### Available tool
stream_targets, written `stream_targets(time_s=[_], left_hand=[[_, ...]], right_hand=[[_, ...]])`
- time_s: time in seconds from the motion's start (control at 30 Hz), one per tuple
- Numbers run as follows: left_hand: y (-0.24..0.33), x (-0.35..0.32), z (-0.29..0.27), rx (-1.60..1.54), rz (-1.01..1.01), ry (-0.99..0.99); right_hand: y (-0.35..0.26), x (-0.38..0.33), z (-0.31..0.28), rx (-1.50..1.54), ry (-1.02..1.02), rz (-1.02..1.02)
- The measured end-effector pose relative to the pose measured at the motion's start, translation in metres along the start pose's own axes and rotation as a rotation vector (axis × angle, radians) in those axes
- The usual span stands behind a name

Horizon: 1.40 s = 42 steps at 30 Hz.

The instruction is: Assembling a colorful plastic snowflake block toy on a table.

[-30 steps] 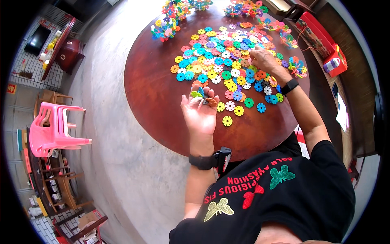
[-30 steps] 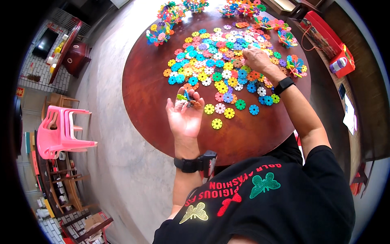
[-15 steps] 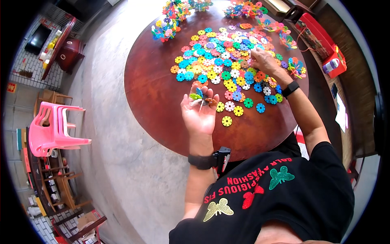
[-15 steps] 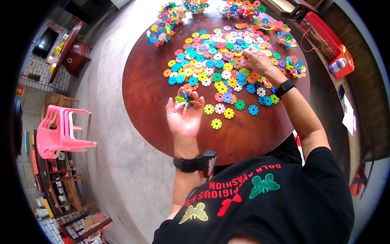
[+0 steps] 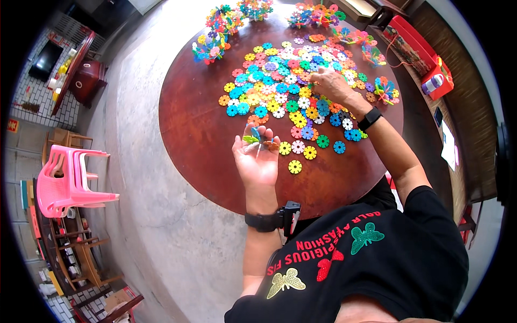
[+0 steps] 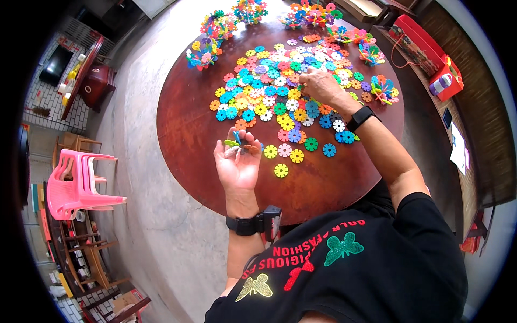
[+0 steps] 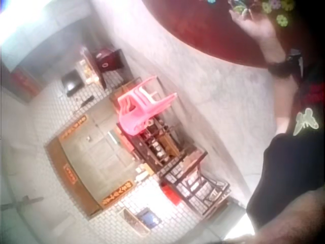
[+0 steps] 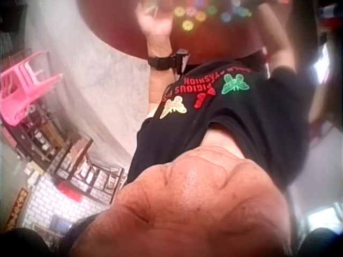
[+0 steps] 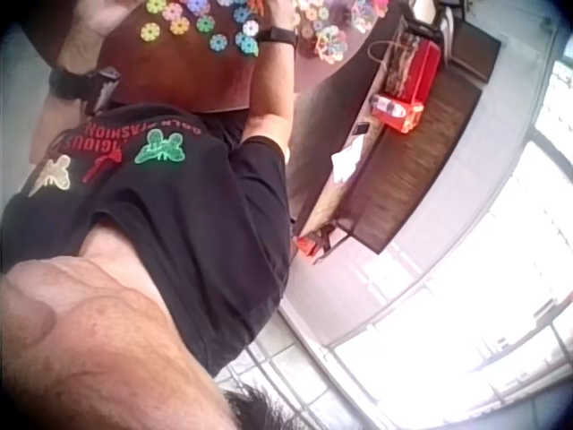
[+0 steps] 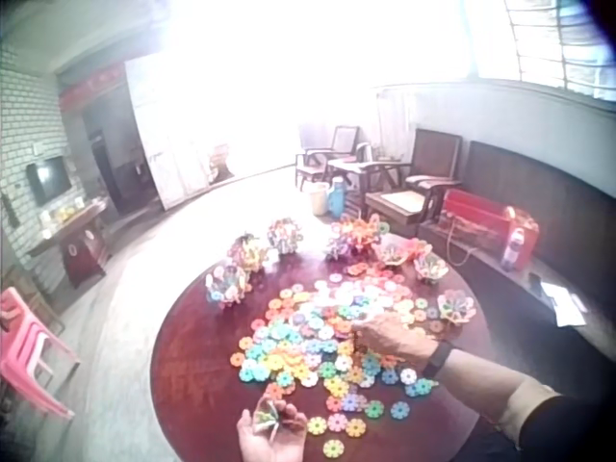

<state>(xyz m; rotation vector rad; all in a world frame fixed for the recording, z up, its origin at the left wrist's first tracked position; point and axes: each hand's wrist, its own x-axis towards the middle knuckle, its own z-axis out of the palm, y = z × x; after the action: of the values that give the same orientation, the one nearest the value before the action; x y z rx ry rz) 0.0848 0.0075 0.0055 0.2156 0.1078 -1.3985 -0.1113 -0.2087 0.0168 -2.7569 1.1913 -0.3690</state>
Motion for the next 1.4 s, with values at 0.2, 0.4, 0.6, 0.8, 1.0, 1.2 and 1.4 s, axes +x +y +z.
stream_targets(time_s=[0.2, 0.4, 0.6, 0.8, 1.0, 1.2, 1.4], left_hand=[[0.0, 0.001, -0.001, -0.004, -0.01, -0.03], [-0.001, 0.0, -0.001, 0.005, -0.001, -0.024], [-0.001, 0.0, -0.003, -0.003, 0.007, -0.01], [0.0, -0.001, 0.0, 0.003, 0.019, 0.005], [-0.001, -0.003, 0.005, 0.008, 0.052, 0.031], [-0.002, -0.002, 0.009, 0.019, 0.07, 0.052], [-0.003, -0.002, 0.011, 0.022, 0.076, 0.065]], right_hand=[[0.01, 0.0, 0.006, -0.019, -0.021, 0.021], [0.003, 0.006, 0.002, -0.003, 0.052, 0.017], [-0.016, 0.026, 0.001, 0.058, 0.078, 0.01], [-0.034, 0.038, 0.015, 0.051, -0.027, -0.097], [-0.061, 0.046, 0.016, 0.009, -0.132, -0.061], [-0.059, 0.055, 0.027, 0.031, -0.053, -0.056], [-0.061, 0.053, 0.027, 0.043, -0.048, -0.029]])
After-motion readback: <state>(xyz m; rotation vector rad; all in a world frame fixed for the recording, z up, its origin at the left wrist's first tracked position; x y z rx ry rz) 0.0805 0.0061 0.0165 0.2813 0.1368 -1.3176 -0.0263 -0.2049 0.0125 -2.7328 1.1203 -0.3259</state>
